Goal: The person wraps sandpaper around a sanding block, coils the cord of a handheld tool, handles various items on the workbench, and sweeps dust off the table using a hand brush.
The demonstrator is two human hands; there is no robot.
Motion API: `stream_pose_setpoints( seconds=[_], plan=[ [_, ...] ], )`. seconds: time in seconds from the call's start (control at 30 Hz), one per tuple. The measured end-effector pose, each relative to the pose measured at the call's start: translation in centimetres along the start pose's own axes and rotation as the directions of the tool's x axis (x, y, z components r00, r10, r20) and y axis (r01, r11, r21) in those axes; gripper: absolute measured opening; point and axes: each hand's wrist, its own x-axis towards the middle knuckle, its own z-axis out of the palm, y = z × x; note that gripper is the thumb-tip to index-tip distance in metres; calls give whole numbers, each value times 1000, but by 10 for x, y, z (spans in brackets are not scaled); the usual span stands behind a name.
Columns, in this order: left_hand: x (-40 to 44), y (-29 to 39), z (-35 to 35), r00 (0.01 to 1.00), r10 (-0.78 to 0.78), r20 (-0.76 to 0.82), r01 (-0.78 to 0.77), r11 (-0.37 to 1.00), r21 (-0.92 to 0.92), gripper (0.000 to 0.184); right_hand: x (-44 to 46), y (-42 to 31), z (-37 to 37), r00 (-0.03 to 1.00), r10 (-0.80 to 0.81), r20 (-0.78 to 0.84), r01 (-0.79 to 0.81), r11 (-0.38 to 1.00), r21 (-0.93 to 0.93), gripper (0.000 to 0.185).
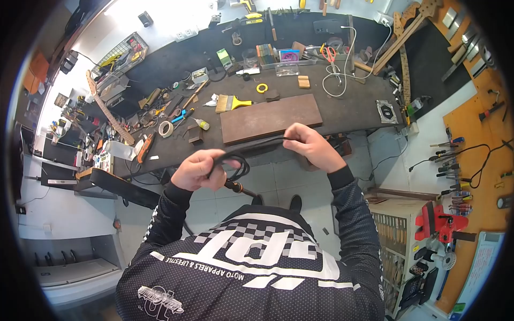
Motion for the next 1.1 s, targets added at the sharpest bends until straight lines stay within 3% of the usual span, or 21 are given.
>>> stream_pose_setpoints(
  seconds=[0.1,0.13,0.2,0.27,0.33,0.37,0.43,0.53,0.73,0.83,0.93,1.03,1.1],
  plan=[
    [6,-5,-2,972,225,-72,-234,958,-168,70,-15,8,0,999,41,-15,-38,987,155,11],
    [9,-4,-3,965,252,-74,-262,935,-239,70,-18,8,5,997,51,-53,-46,994,96,12],
    [18,-6,9,936,294,-193,-333,918,-215,69,-22,10,22,990,65,-127,-69,997,-22,13],
    [24,-8,12,911,340,-235,-388,898,-207,66,-26,24,40,991,10,-133,-54,941,-333,20],
    [29,-7,20,879,321,-353,-391,909,-146,62,-36,31,65,976,-183,-119,53,728,-683,22],
    [33,-7,24,856,314,-411,-391,913,-117,60,-42,37,76,976,-189,-107,29,603,-797,19],
    [38,-13,31,832,273,-484,-356,931,-86,56,-50,27,99,994,-88,-72,-11,553,-833,18],
    [37,-15,32,829,258,-496,-318,947,-40,52,-51,25,109,988,-152,14,97,552,-828,20],
    [28,-11,31,846,295,-445,-329,944,1,49,-45,16,87,999,43,17,-24,804,-594,25],
    [27,-11,35,830,311,-463,-358,934,-13,45,-48,8,86,987,151,-55,-160,922,-352,26],
    [26,-15,31,835,319,-448,-379,924,-49,40,-45,2,83,935,345,-80,-348,937,-21,27],
    [24,-15,28,883,286,-372,-352,928,-122,39,-36,12,79,948,306,-86,-262,905,334,29],
    [25,-15,27,932,234,-276,-297,930,-216,40,-30,6,76,956,251,-151,-172,897,407,30]
  ],
)
